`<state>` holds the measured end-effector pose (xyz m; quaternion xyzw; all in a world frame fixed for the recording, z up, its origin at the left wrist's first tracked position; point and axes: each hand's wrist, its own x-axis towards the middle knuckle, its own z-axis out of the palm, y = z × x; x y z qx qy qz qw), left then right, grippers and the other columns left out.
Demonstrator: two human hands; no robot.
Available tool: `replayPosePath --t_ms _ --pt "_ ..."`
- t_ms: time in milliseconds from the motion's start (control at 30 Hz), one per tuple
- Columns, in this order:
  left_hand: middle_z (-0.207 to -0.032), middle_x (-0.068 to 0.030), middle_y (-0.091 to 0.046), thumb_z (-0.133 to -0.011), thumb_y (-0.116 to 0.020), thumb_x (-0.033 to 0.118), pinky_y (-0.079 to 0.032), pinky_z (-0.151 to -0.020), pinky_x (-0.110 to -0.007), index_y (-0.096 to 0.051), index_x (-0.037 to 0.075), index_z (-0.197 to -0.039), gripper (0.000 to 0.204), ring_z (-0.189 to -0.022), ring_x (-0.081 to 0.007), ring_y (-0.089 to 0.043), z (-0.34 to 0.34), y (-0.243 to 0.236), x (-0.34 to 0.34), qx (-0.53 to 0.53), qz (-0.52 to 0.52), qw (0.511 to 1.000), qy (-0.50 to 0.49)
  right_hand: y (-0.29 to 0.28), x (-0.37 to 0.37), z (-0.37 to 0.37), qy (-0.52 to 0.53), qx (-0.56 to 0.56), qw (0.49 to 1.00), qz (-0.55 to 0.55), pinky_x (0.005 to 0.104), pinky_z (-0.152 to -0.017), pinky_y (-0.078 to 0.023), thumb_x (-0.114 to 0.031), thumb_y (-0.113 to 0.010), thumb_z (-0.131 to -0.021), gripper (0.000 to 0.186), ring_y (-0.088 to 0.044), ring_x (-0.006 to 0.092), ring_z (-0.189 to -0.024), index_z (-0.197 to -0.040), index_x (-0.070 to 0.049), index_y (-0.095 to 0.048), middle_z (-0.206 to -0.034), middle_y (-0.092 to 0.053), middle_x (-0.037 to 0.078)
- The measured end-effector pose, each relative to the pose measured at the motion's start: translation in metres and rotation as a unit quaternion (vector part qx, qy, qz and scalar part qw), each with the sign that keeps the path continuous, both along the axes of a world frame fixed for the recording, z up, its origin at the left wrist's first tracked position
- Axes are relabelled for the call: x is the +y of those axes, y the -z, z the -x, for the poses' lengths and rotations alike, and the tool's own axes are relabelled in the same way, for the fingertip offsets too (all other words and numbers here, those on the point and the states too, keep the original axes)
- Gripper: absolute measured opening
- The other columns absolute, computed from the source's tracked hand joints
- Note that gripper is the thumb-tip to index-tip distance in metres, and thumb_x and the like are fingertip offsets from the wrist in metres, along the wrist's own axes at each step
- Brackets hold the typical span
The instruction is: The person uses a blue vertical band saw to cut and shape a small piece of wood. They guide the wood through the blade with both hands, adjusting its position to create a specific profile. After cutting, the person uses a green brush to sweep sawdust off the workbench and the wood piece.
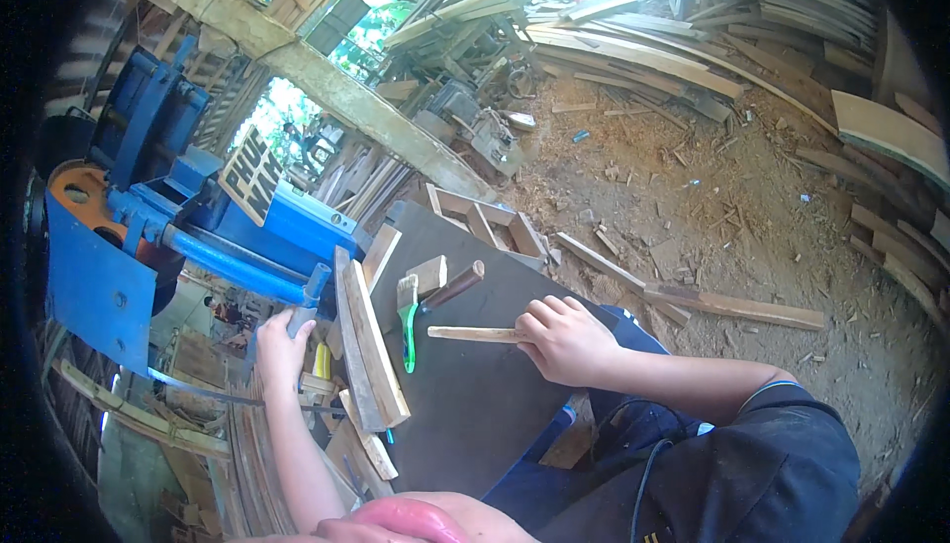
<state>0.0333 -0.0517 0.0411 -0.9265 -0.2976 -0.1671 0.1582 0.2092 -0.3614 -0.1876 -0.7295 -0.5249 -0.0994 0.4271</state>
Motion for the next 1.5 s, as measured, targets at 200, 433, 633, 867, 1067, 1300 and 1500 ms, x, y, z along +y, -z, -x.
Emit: replayPosePath --t_ms 200,433,633,867,1067,1300,1500 --pt "-0.098 -0.0228 -0.068 -0.077 -0.078 0.018 -0.05 -0.08 -0.045 -0.07 0.002 -0.107 0.035 -0.09 -0.0414 -0.064 0.0 0.001 0.01 0.008 -0.027 0.999 0.021 -0.003 -0.001 -0.003 0.002 0.002 1.0 0.017 0.0395 -0.081 -0.046 -0.021 -0.067 -0.086 0.019 -0.058 0.027 -0.093 -0.096 -0.008 -0.059 -0.093 -0.057 0.008" --pt "-0.089 -0.024 -0.07 -0.071 -0.08 0.009 -0.052 -0.077 -0.038 -0.073 0.003 -0.107 0.037 -0.082 -0.0373 -0.07 -0.004 -0.016 -0.005 -0.015 0.078 0.997 -0.01 0.002 -0.001 -0.001 0.0 0.008 1.0 0.005 0.0393 -0.081 -0.046 -0.021 -0.068 -0.086 0.019 -0.059 0.0273 -0.092 -0.097 -0.008 -0.06 -0.094 -0.059 0.007" --pt "-0.093 -0.0212 -0.073 -0.072 -0.079 0.003 -0.054 -0.076 -0.033 -0.072 0.002 -0.109 0.038 -0.083 -0.0248 -0.074 -0.002 -0.022 0.01 -0.038 0.177 0.983 0.023 -0.003 -0.002 -0.003 -0.004 0.007 1.0 0.016 0.0381 -0.083 -0.046 -0.023 -0.066 -0.088 0.019 -0.059 0.0264 -0.095 -0.097 -0.008 -0.061 -0.094 -0.058 0.007" --pt "-0.092 -0.022 -0.072 -0.067 -0.082 0.006 -0.054 -0.075 -0.034 -0.074 0.0 -0.103 0.037 -0.082 -0.026 -0.074 -0.005 -0.023 0.026 -0.012 0.162 0.987 0.012 0.002 0.003 0.002 0.014 0.001 1.0 0.018 0.0386 -0.085 -0.046 -0.024 -0.066 -0.088 0.019 -0.058 0.0264 -0.096 -0.096 -0.008 -0.061 -0.095 -0.058 0.008" --pt "-0.091 -0.0223 -0.072 -0.067 -0.083 0.008 -0.055 -0.075 -0.035 -0.074 0.003 -0.102 0.037 -0.081 -0.0272 -0.074 -0.01 -0.025 0.032 0.026 0.131 0.991 0.006 0.002 0.005 0.002 0.024 -0.006 0.999 0.028 0.0396 -0.085 -0.045 -0.025 -0.064 -0.089 0.019 -0.058 0.0261 -0.096 -0.096 -0.008 -0.061 -0.095 -0.058 0.008" --pt "-0.092 -0.0179 -0.075 -0.066 -0.085 0.007 -0.054 -0.076 -0.033 -0.075 0.001 -0.103 0.038 -0.08 -0.0196 -0.073 -0.01 -0.025 0.047 0.003 0.214 0.977 -0.014 0.002 0.004 0.006 0.02 -0.017 0.999 0.044 0.0395 -0.084 -0.045 -0.024 -0.063 -0.09 0.018 -0.058 0.0261 -0.097 -0.097 -0.008 -0.06 -0.095 -0.057 0.008" --pt "-0.091 -0.0164 -0.075 -0.067 -0.085 0.004 -0.054 -0.075 -0.032 -0.075 -0.001 -0.101 0.036 -0.079 -0.0158 -0.072 -0.011 -0.022 0.057 -0.005 0.247 0.969 -0.008 0.006 0.006 0.002 0.022 -0.026 0.999 0.034 0.039 -0.084 -0.046 -0.025 -0.063 -0.09 0.018 -0.058 0.0264 -0.098 -0.096 -0.008 -0.06 -0.095 -0.057 0.008"
